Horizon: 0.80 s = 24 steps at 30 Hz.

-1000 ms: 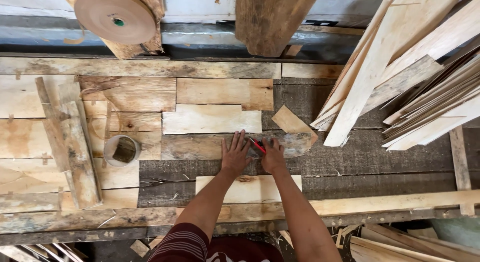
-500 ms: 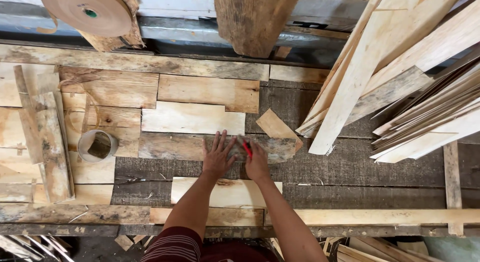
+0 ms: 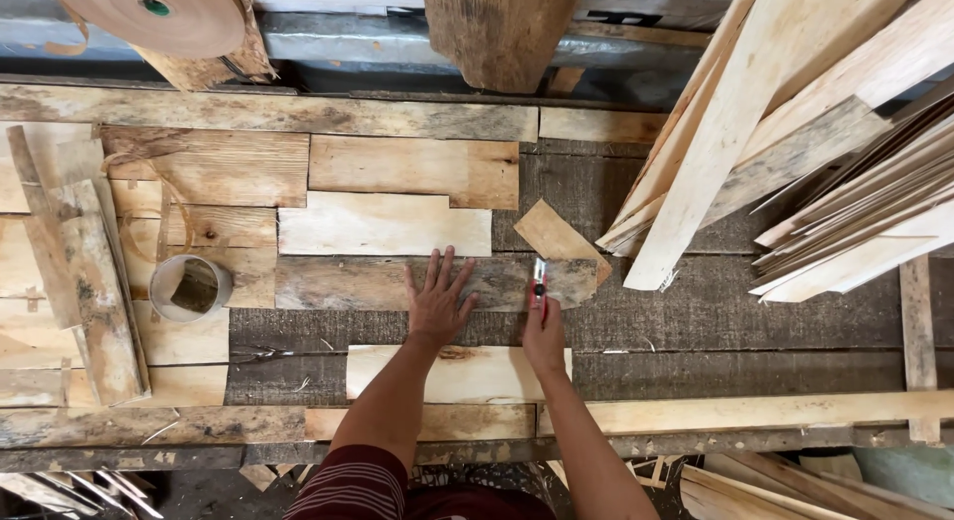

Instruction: Use a utility knife to cut and fit thin wood strips into gaps on a wooden surface for repair.

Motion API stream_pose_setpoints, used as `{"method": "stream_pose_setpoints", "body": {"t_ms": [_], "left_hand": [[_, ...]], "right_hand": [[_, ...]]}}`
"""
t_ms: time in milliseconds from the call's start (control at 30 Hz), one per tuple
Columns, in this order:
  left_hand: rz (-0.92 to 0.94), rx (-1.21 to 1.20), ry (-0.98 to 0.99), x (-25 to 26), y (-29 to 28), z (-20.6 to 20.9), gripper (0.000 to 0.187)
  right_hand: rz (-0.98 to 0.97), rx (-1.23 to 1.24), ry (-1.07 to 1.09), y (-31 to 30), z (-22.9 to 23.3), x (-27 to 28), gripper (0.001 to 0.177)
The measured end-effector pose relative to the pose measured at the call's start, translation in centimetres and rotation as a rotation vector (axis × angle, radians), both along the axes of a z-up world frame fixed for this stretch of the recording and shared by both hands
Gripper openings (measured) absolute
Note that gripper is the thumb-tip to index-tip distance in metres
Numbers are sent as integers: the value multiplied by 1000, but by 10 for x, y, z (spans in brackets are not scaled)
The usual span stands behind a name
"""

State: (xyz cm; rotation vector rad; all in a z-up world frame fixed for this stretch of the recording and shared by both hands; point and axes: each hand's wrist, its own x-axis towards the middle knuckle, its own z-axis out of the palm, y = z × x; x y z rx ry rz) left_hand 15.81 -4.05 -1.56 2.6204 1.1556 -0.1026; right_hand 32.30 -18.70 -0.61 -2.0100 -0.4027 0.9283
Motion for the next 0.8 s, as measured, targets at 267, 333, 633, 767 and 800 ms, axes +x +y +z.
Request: {"method": "stream_pose_setpoints", "body": {"t_ms": [267,333,633,767,800], "left_hand": [[-1,-28,33,1,0,15,65],[-3,-39,40,1,2,13,64],[12,-49,10,0,1,8,62],[17,-60,27,1,2,11,62],[15,-69,41,1,2,13,62]], "right_hand": [[163,69,-212,21,17,-42,36],[226,19,-328,31,23,-46,47],[392,-193,-458,44,26,-56,69],[391,-162,-505,43,18,-56,69],[388,-154,-514,42,16,-56,69]]}}
